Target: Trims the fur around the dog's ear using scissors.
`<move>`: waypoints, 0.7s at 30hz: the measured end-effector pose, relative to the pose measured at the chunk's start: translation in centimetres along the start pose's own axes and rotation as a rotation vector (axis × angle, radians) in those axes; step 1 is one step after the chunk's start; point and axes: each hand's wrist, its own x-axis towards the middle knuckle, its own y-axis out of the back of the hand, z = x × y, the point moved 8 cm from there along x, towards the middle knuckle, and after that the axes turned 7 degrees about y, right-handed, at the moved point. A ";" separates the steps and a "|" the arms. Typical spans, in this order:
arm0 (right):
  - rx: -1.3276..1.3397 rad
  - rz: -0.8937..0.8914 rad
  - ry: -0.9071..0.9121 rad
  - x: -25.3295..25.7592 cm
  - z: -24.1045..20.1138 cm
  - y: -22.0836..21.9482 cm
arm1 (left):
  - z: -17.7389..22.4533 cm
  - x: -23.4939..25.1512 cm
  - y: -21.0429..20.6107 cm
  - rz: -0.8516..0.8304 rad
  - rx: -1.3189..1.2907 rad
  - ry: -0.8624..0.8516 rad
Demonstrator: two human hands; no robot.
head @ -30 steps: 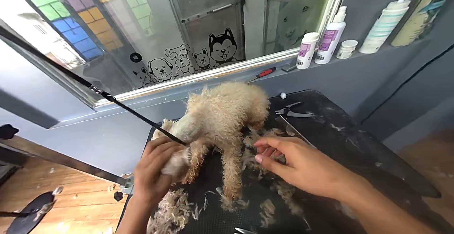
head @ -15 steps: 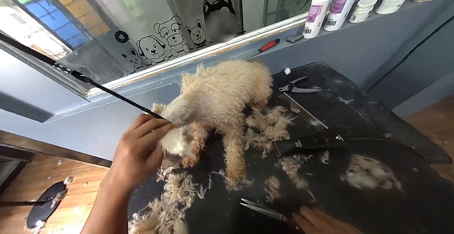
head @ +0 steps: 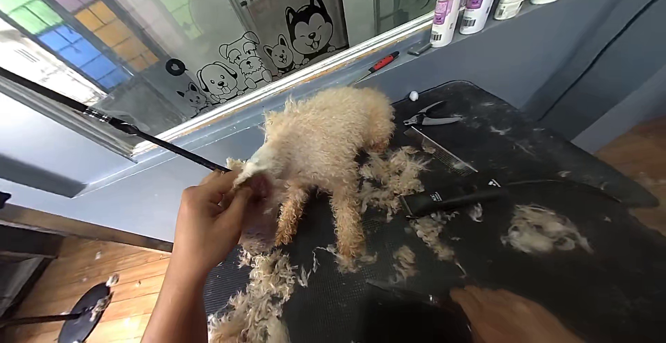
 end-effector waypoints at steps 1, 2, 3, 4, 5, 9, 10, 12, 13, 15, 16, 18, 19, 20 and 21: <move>0.149 0.014 -0.009 0.2 0.3 0.6 | 0.2 -0.1 -0.3 0.005 0.022 -0.012; 0.304 0.032 -0.020 0.6 0.7 1.2 | 0.3 -0.2 -0.5 0.009 0.046 -0.037; 0.446 0.055 -0.028 1.3 0.9 1.9 | 0.4 -0.4 -0.7 0.007 0.075 -0.072; 0.569 0.103 0.000 2.2 1.1 2.6 | 0.4 -0.6 -0.8 -0.005 0.079 -0.102; 0.662 0.178 0.068 3.5 1.0 3.4 | 0.3 -0.7 -0.9 -0.012 0.065 -0.123; 0.857 0.403 0.241 10.4 -2.9 9.3 | 0.7 -0.9 -0.7 0.028 -0.032 -0.131; 0.885 0.458 0.251 12.3 -4.4 11.3 | 1.1 -0.9 -0.4 0.057 -0.063 -0.132; 0.947 0.493 0.289 16.1 -7.4 14.5 | 1.7 -0.9 0.1 0.103 -0.150 -0.145; 0.966 0.493 0.305 17.9 -8.6 15.7 | 2.2 -0.8 0.3 0.111 -0.195 -0.159; 0.952 0.511 0.321 20.6 -10.1 17.4 | 2.8 -0.5 0.9 0.128 -0.263 -0.191; 0.934 0.529 0.319 21.4 -10.4 18.0 | 2.8 -0.5 1.4 0.154 -0.297 -0.191; 0.909 0.539 0.304 22.1 -10.4 18.6 | 2.0 -1.0 2.4 0.184 -0.340 -0.175; 0.907 0.534 0.297 22.2 -10.2 18.8 | 1.3 -1.4 2.5 0.177 -0.294 -0.173; 0.910 0.520 0.288 22.4 -10.0 18.7 | 0.8 -2.0 2.4 0.160 -0.217 -0.177; 0.919 0.508 0.283 22.4 -9.9 18.5 | 0.4 -2.5 2.0 0.144 -0.111 -0.176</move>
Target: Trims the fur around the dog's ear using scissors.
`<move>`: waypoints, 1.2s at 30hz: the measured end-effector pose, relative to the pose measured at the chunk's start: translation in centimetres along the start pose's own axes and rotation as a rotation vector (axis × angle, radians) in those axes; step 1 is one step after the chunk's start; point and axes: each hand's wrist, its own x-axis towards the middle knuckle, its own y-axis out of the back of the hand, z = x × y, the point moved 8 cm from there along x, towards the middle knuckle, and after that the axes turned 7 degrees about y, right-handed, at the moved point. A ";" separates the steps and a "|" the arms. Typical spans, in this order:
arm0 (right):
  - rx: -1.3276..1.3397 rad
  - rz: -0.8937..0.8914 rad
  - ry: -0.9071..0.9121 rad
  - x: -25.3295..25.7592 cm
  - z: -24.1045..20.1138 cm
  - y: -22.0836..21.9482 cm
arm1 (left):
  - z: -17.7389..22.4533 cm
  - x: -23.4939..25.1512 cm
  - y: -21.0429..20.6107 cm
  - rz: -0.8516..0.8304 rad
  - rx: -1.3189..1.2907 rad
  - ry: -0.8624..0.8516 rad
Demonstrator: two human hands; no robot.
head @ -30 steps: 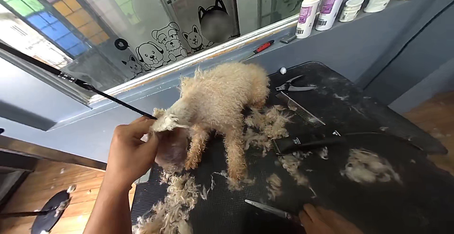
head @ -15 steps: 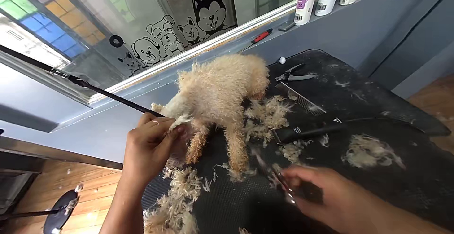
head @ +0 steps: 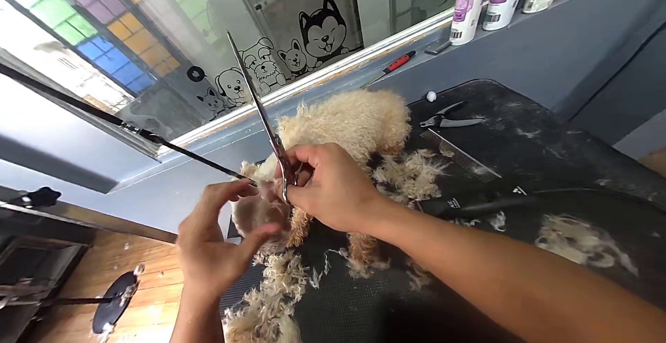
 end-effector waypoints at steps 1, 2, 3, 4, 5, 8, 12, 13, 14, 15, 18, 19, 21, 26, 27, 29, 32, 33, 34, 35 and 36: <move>0.016 -0.002 0.005 0.0 0.1 0.0 | -0.2 -0.4 -0.4 -0.015 0.119 0.000; 0.037 -0.003 0.034 0.0 0.0 0.1 | -0.3 -0.5 -0.9 -0.019 0.231 0.004; 0.061 -0.007 0.085 0.1 -0.3 0.2 | -0.4 -0.4 -1.3 -0.018 0.315 0.004; 0.090 -0.015 0.147 0.2 -0.7 0.3 | -0.2 -0.1 -1.7 -0.022 0.372 -0.007; 0.114 -0.022 0.200 0.4 -1.1 0.4 | 0.2 0.2 -2.1 -0.030 0.413 -0.027; 0.171 0.039 0.175 0.0 -0.7 1.5 | 1.2 0.8 -2.8 -0.067 0.444 -0.100; 0.079 0.115 -0.139 -4.6 3.7 2.2 | 1.6 2.1 -3.5 -0.149 0.499 -0.102; 0.069 0.079 -0.197 -6.2 4.9 1.7 | 1.7 2.6 -3.6 -0.162 0.504 -0.076; 0.089 0.027 -0.253 -7.8 6.2 0.8 | 1.6 3.0 -3.6 -0.177 0.495 -0.033; 0.135 -0.026 -0.290 -9.2 7.2 -0.2 | 1.4 3.4 -3.5 -0.187 0.472 0.021; 0.302 -0.147 -0.225 -11.6 7.5 -3.5 | 0.8 3.8 -2.6 -0.177 0.353 0.146; 0.334 -0.178 -0.149 -11.8 6.7 -4.5 | 0.7 3.8 -2.2 -0.174 0.319 0.167; 0.397 -0.213 -0.003 -11.5 5.0 -6.2 | 0.7 3.6 -1.6 -0.175 0.292 0.188; 0.544 -0.284 0.053 -9.4 3.9 -9.4 | 0.1 4.3 -0.9 -0.190 0.238 0.250; 0.559 -0.274 0.006 -9.0 4.5 -9.9 | -0.3 4.5 -0.8 -0.184 0.198 0.268; 0.576 -0.205 -0.058 -8.6 5.6 -10.2 | -0.7 4.9 -0.8 -0.184 0.099 0.287; 0.614 -0.114 0.008 -9.2 5.7 -9.6 | -1.0 5.0 -0.9 -0.154 -0.021 0.314; 0.608 -0.119 0.045 -9.5 5.6 -9.5 | -1.2 4.9 -0.9 -0.143 -0.046 0.324; 0.589 -0.132 0.076 -9.9 5.6 -9.6 | -1.3 4.7 -0.9 -0.138 -0.063 0.330; 0.571 -0.142 0.103 -10.1 5.7 -9.6 | -1.5 4.7 -0.9 -0.135 -0.069 0.333; 0.548 -0.151 0.127 -10.2 5.8 -9.7 | -1.6 4.7 -0.9 -0.129 -0.068 0.334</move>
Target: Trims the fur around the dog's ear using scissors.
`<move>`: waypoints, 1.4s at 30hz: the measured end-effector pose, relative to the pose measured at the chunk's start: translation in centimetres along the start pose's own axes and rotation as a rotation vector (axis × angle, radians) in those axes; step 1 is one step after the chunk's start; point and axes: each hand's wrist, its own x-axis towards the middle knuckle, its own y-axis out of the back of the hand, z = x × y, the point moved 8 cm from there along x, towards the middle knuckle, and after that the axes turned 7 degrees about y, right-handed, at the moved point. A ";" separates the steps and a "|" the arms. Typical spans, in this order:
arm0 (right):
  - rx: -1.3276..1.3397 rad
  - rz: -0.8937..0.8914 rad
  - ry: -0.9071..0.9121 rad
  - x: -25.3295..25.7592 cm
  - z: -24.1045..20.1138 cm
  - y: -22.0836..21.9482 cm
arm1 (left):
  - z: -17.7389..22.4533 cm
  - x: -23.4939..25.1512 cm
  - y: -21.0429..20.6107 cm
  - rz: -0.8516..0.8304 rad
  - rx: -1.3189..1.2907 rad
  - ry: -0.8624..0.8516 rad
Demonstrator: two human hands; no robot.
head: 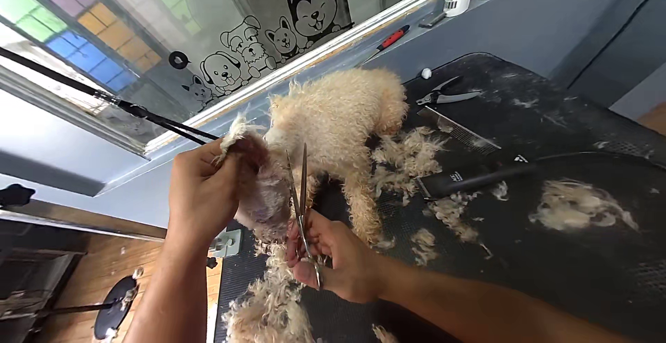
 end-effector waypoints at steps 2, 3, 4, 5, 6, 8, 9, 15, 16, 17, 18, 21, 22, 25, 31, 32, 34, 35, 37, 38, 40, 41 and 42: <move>-0.037 -0.031 0.033 0.0 0.3 -0.1 | -0.2 0.1 0.0 0.005 -0.009 0.001; -0.049 -0.047 0.045 0.1 0.4 -0.1 | -0.2 0.1 0.0 0.010 -0.014 0.000; -0.061 -0.061 0.048 0.2 0.5 0.0 | -0.2 0.2 -0.1 0.016 -0.019 -0.002; -0.071 -0.073 0.045 0.3 0.6 0.0 | -0.2 0.2 -0.1 0.017 -0.028 -0.001; -0.084 -0.084 0.041 0.4 0.7 0.1 | -0.3 0.2 -0.1 0.017 -0.035 0.001; -0.112 -0.093 0.051 0.6 0.9 0.3 | -0.3 0.2 -0.1 0.019 -0.026 0.007; -0.117 -0.094 0.059 0.7 0.9 0.4 | -0.4 0.3 -0.1 0.020 -0.019 0.013; -0.089 -0.115 0.053 1.4 1.1 0.7 | -0.8 0.6 -0.1 0.004 -0.087 0.039; -0.089 -0.116 0.049 1.4 1.2 0.7 | -0.8 0.7 0.0 0.006 -0.098 0.049; -0.089 -0.114 0.045 1.5 1.3 0.8 | -0.9 0.7 0.0 0.009 -0.105 0.061; -0.088 -0.114 0.037 1.5 1.3 0.8 | -0.9 0.8 0.0 0.013 -0.111 0.071; -0.073 -0.116 0.012 1.5 1.6 1.0 | -1.0 0.9 0.1 0.014 -0.115 0.085; -0.067 -0.116 0.002 1.5 1.8 1.1 | -1.0 0.9 0.1 0.012 -0.115 0.087; -0.058 -0.116 -0.023 1.5 2.1 1.2 | -0.9 1.0 0.1 0.008 -0.122 0.097; -0.053 -0.140 0.004 1.5 1.7 1.4 | -0.9 1.1 0.1 -0.028 -0.119 0.118; -0.046 -0.145 0.029 1.5 1.5 1.4 | -0.9 1.2 0.0 -0.032 -0.118 0.124; -0.049 -0.152 0.033 1.7 1.3 1.5 | -1.0 1.3 0.1 -0.040 -0.121 0.138; -0.056 -0.153 0.020 1.7 1.4 1.6 | -1.0 1.3 0.1 -0.042 -0.126 0.147; -0.070 -0.149 -0.004 1.7 1.6 1.8 | -1.0 1.3 0.1 -0.048 -0.133 0.160; -0.071 -0.145 -0.009 1.8 1.7 1.8 | -0.9 1.3 0.1 -0.054 -0.136 0.162; -0.064 -0.142 -0.023 1.7 1.8 1.9 | -0.9 1.3 0.1 -0.062 -0.140 0.170; -0.057 -0.142 -0.030 1.7 1.8 1.9 | -0.9 1.3 0.1 -0.067 -0.144 0.173; -0.051 -0.143 -0.037 1.6 1.8 2.0 | -1.0 1.4 0.1 -0.070 -0.153 0.175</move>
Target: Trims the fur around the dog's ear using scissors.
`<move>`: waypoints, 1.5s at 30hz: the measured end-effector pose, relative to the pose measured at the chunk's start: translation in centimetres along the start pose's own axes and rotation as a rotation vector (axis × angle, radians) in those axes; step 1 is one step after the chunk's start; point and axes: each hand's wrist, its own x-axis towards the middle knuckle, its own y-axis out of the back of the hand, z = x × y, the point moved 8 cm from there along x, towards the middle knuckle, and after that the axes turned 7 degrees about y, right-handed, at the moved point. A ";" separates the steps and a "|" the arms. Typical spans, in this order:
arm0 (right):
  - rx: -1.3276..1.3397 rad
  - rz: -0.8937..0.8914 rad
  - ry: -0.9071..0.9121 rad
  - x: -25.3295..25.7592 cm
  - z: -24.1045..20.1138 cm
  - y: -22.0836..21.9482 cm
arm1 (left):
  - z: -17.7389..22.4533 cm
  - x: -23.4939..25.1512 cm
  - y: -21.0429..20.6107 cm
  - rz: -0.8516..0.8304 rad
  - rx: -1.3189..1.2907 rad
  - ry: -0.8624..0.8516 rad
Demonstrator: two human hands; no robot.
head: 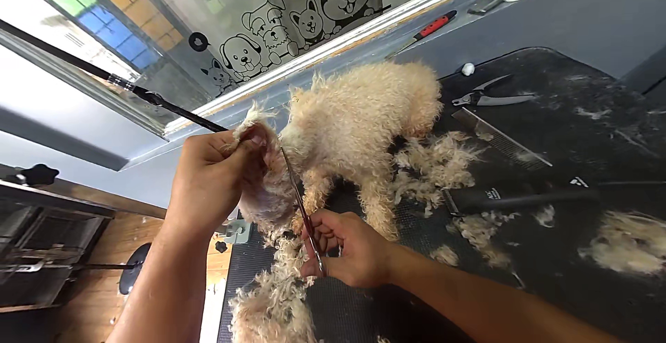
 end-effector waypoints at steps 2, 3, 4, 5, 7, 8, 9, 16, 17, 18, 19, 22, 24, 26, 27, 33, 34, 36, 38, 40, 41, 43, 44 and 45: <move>0.004 -0.004 0.000 0.0 -0.1 0.1 | 0.0 0.1 0.0 -0.006 -0.014 0.005; -0.003 -0.010 0.008 -0.1 -0.3 0.2 | 0.0 0.1 0.0 -0.011 -0.013 0.010; -0.005 -0.013 0.014 0.0 -0.5 0.2 | 0.1 0.1 0.0 -0.018 -0.011 0.015; -0.005 -0.013 0.014 0.0 -0.6 0.3 | 0.1 0.2 -0.1 -0.021 -0.013 0.016; -0.009 -0.002 -0.001 0.0 -0.6 0.6 | 0.1 0.2 -0.1 -0.030 -0.015 0.015; -0.016 0.002 -0.012 0.0 -0.5 0.7 | 0.1 0.2 -0.1 -0.030 -0.014 0.017; -0.025 0.005 -0.023 0.0 -0.3 0.8 | 0.2 0.2 -0.1 -0.031 -0.015 0.019; -0.044 -0.038 0.025 0.1 -1.0 1.0 | 0.3 0.3 -0.2 -0.072 -0.027 0.042; -0.057 -0.036 0.035 0.2 -1.2 1.2 | 0.3 0.3 -0.2 -0.081 -0.020 0.045; -0.069 -0.029 0.032 0.3 -1.3 1.3 | 0.4 0.3 -0.2 -0.088 -0.019 0.050; -0.076 -0.023 0.018 0.3 -1.2 1.4 | 0.4 0.2 -0.2 -0.098 -0.022 0.054; -0.104 -0.011 -0.020 0.4 -0.8 1.9 | 0.6 0.3 -0.3 -0.117 -0.031 0.048; -0.081 -0.019 -0.005 0.4 -1.0 1.9 | 0.5 0.4 -0.3 -0.123 -0.033 0.053; -0.076 -0.041 0.017 0.4 -1.3 1.8 | 0.5 0.4 -0.3 -0.131 -0.034 0.067; -0.089 -0.044 0.025 0.4 -1.5 1.9 | 0.5 0.4 -0.4 -0.140 -0.038 0.073; -0.113 -0.028 0.000 0.8 -1.4 2.3 | 0.7 0.4 -0.7 -0.172 -0.027 0.089; -0.112 -0.028 -0.001 0.8 -1.4 2.3 | 0.7 0.4 -0.7 -0.177 -0.027 0.088; -0.124 -0.035 -0.002 0.9 -1.4 2.3 | 0.7 0.4 -0.7 -0.185 -0.030 0.090; -0.136 -0.032 -0.004 0.9 -1.4 2.4 | 0.6 0.4 -0.7 -0.186 -0.038 0.099; -0.135 -0.023 -0.026 0.9 -1.1 2.6 | 0.6 0.4 -0.6 -0.174 -0.041 0.102; -0.131 -0.020 -0.038 0.9 -1.0 2.6 | 0.6 0.4 -0.6 -0.166 -0.040 0.100; -0.113 -0.028 -0.041 0.9 -1.0 2.5 | 0.5 0.5 -0.6 -0.167 -0.038 0.096; -0.110 -0.035 -0.027 0.9 -1.2 2.5 | 0.5 0.5 -0.6 -0.177 -0.037 0.100; -0.114 -0.043 -0.005 1.0 -1.4 2.4 | 0.4 0.5 -0.7 -0.189 -0.037 0.107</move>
